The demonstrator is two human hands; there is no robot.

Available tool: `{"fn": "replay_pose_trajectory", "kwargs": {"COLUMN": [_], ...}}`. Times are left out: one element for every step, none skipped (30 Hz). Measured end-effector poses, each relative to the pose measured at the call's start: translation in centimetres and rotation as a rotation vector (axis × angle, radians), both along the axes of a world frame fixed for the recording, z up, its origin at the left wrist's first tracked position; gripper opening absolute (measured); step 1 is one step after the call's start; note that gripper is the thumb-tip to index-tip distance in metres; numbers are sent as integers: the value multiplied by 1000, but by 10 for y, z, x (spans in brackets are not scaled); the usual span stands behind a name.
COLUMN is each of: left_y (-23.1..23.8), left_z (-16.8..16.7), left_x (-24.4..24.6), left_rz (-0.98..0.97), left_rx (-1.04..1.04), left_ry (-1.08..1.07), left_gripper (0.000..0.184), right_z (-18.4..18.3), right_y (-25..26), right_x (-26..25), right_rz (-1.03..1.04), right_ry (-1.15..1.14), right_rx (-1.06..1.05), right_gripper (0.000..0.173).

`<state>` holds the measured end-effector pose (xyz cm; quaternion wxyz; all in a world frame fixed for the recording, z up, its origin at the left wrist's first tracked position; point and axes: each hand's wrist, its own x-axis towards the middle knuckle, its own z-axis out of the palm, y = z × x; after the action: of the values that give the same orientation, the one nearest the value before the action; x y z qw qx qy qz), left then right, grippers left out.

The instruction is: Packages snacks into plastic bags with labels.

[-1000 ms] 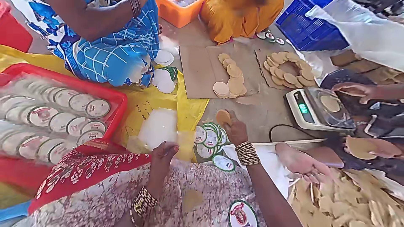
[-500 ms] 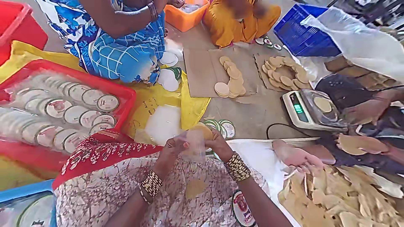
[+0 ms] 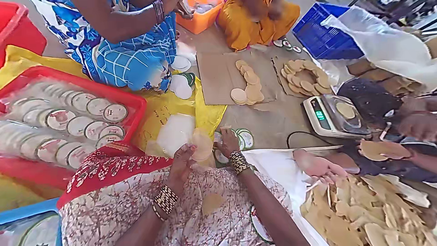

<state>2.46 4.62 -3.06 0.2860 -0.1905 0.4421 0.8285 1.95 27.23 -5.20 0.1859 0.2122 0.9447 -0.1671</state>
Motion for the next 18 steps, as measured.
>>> {"fn": "replay_pose_trajectory", "kwargs": {"left_y": [0, -1, -1, 0, 1, 1, 2, 1, 0, 0, 0, 0, 1, 1, 1, 1, 0, 1], "left_z": [-1, -1, -1, -1, 0, 0, 0, 0, -1, -1, -1, -1, -1, -1, 0, 0, 0, -1], "left_x": [-1, -1, -1, -1, -2, -3, -3, -3, -3, -3, -3, -3, -3, -4, -3, -3, -3, -2], "left_rz": [6, 14, 22, 31, 34, 39, 45, 48, 49, 47, 43, 41, 43, 42, 44, 46, 45, 47], "left_rx": [-4, -5, -5, -5, -8, -9, -6, 1, 4, 1, -5, -7, -2, 5, 13, 17, 21, 28], "left_ry": [-4, -8, -11, -15, -18, -21, -22, -21, -19, -14, -12, -12, -12, -8, -3, 1, 7, 17], "left_gripper": [11, 12, 12, 12, 10, 9, 9, 9, 10, 10, 10, 10, 11, 11, 11, 11, 11, 12], "right_z": [-2, -2, -1, 1, 2, 2, 1, -1, 1, 5, 10, 19, 29, 42, 56, 69, 80, 88], "right_y": [-3, -4, -4, -2, 2, 8, 13, 19, 25, 30, 35, 38, 39, 38, 34, 32, 30, 29], "right_x": [-4, -8, -12, -15, -17, -18, -17, -15, -10, -6, 0, 7, 15, 24, 34, 45, 59, 74], "right_rz": [-29, -72, -118, -162, -203, -233, -257, -273, -294, -327, -382, -453, -533, -612, -694, -768, -824, -841], "right_ry": [-11, -20, -26, -34, -28, -1, 40, 87, 133, 178, 231, 288, 359, 440, 512, 570, 618, 659], "right_rx": [11, -2, -39, -89, -154, -218, -269, -305, -331, -345, -361, -387, -430, -507, -633, -803, -1004, -1210], "right_gripper": [77, 71, 64, 56, 50, 44, 41, 39, 38, 36, 33, 28, 22, 14, 8, 11, 18, 28]}}
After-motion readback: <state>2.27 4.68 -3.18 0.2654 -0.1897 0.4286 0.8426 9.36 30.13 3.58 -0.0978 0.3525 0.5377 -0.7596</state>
